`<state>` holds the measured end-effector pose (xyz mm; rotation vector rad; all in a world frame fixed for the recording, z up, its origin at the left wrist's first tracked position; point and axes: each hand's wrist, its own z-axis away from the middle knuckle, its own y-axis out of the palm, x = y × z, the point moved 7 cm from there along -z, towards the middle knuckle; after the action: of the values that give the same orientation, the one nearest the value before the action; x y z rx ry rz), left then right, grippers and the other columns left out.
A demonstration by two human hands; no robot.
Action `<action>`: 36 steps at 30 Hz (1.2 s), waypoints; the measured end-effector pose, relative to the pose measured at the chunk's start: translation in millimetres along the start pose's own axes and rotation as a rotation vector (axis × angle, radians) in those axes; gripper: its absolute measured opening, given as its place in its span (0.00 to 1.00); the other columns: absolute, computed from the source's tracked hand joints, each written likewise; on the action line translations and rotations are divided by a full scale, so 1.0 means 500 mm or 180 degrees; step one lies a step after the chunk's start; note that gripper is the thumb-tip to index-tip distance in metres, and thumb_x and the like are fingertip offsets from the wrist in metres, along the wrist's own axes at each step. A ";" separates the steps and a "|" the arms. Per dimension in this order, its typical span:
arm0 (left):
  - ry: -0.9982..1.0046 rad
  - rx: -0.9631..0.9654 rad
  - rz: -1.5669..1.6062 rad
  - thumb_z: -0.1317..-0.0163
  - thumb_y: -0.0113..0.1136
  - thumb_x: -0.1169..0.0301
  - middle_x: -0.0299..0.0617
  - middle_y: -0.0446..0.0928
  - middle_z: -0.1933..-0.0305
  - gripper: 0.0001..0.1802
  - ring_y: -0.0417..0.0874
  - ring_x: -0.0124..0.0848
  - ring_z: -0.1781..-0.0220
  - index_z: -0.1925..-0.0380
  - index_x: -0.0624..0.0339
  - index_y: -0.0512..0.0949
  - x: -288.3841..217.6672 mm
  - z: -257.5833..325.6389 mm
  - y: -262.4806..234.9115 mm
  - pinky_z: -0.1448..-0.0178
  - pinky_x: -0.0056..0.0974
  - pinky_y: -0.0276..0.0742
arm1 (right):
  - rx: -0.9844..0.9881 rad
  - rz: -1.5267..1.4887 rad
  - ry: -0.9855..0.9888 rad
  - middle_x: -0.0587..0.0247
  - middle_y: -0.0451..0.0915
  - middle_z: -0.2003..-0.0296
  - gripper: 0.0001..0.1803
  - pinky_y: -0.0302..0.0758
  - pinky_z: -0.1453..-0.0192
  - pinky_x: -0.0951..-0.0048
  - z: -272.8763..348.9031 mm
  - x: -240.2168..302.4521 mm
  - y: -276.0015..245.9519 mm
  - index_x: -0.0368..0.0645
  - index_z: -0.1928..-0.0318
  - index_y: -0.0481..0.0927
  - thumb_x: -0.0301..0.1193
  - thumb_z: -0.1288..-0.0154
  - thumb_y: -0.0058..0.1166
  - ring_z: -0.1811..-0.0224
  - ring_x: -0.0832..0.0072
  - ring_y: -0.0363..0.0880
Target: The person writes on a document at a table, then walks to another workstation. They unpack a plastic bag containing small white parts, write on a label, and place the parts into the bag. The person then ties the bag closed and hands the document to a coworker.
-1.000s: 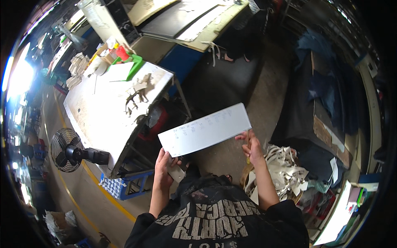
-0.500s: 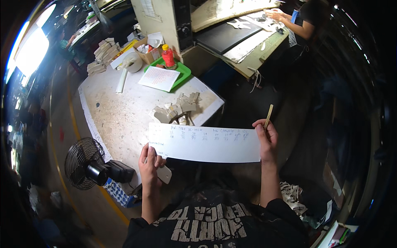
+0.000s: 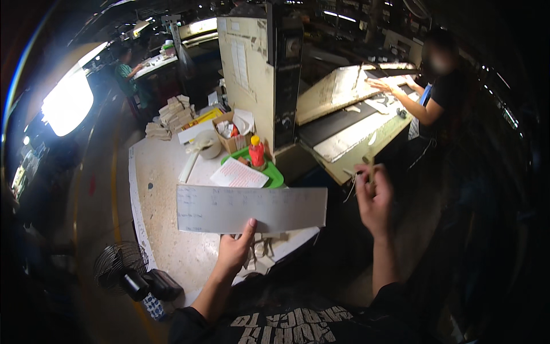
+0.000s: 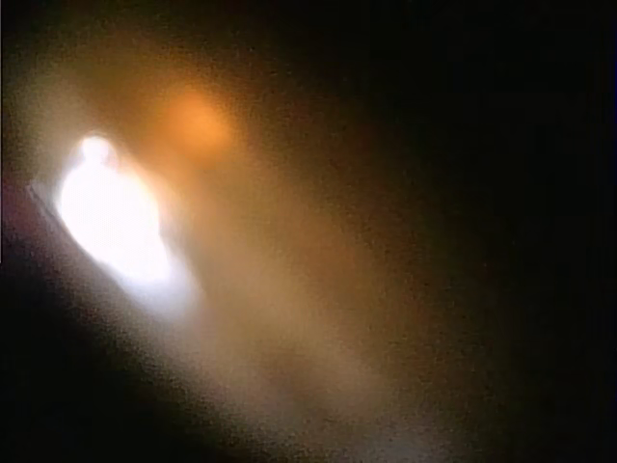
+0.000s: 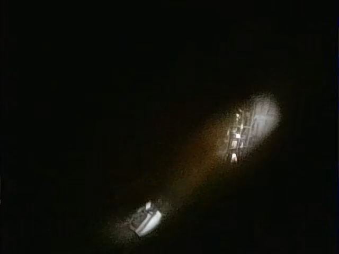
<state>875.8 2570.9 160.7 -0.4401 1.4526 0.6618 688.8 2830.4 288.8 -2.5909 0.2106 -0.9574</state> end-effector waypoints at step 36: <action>0.1873 -0.0202 0.0362 0.20 0.59 0.58 0.26 0.69 0.72 0.14 0.56 0.17 0.78 0.57 0.57 0.79 -0.585 -0.532 0.280 0.71 0.31 0.57 | 0.0290 -0.0820 -0.2517 0.62 0.86 0.67 0.07 0.81 0.51 0.72 -0.896 0.157 0.276 0.36 0.56 0.81 0.27 0.19 0.54 0.61 0.77 0.87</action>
<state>585.1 2461.8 442.5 -0.6399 2.0274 0.7030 454.8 2553.6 595.8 -2.7222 -0.3715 0.0452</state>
